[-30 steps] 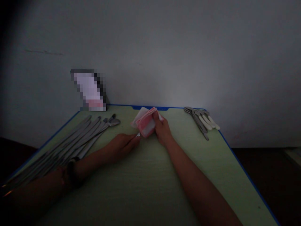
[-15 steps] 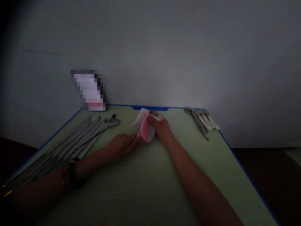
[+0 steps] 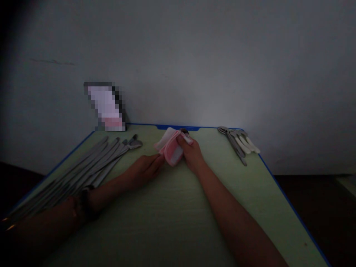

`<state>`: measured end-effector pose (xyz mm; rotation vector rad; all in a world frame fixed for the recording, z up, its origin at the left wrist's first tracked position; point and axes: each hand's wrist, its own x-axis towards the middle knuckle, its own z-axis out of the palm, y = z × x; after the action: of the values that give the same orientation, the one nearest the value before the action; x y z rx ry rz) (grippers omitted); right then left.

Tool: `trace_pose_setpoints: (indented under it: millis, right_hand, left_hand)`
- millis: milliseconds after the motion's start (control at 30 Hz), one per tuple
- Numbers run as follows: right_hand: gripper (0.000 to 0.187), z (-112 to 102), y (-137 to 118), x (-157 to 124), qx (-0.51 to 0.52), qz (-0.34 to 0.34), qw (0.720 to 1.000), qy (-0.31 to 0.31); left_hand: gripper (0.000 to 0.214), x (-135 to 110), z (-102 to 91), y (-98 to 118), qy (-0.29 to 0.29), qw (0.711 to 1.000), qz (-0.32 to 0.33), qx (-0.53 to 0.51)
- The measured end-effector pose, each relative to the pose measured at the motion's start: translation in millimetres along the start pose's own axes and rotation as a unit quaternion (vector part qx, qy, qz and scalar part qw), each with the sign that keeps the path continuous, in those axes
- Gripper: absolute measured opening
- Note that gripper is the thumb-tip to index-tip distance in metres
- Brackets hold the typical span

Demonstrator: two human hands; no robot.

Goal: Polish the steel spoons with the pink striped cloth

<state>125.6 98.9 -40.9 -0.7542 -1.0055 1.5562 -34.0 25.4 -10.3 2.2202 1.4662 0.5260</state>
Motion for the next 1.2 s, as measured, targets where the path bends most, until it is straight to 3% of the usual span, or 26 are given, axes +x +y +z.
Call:
trace_pose_setpoints:
  millis: [267,500,933,1200]
  right_hand:
    - [0.038,0.9,-0.4,0.1,0.003,0.004,1.000,0.012]
    - [0.043,3.3,-3.6,1.8,0.051,0.005,0.995,0.083]
    - [0.039,1.2,-3.5,-2.3,0.005,-0.001,1.000,-0.018]
    - [0.038,1.4,-3.6,-2.4,0.000,0.000,1.000,-0.024]
  left_hand:
    - [0.040,-0.5,1.4,-1.4,-0.011,1.000,0.004,0.004]
    - [0.042,-1.8,2.6,-4.0,-0.023,0.999,0.023,0.026]
    - [0.038,-4.3,2.4,-2.7,-0.036,0.996,0.060,0.064]
    - [0.038,-4.3,3.3,-2.4,-0.033,0.996,0.052,0.067]
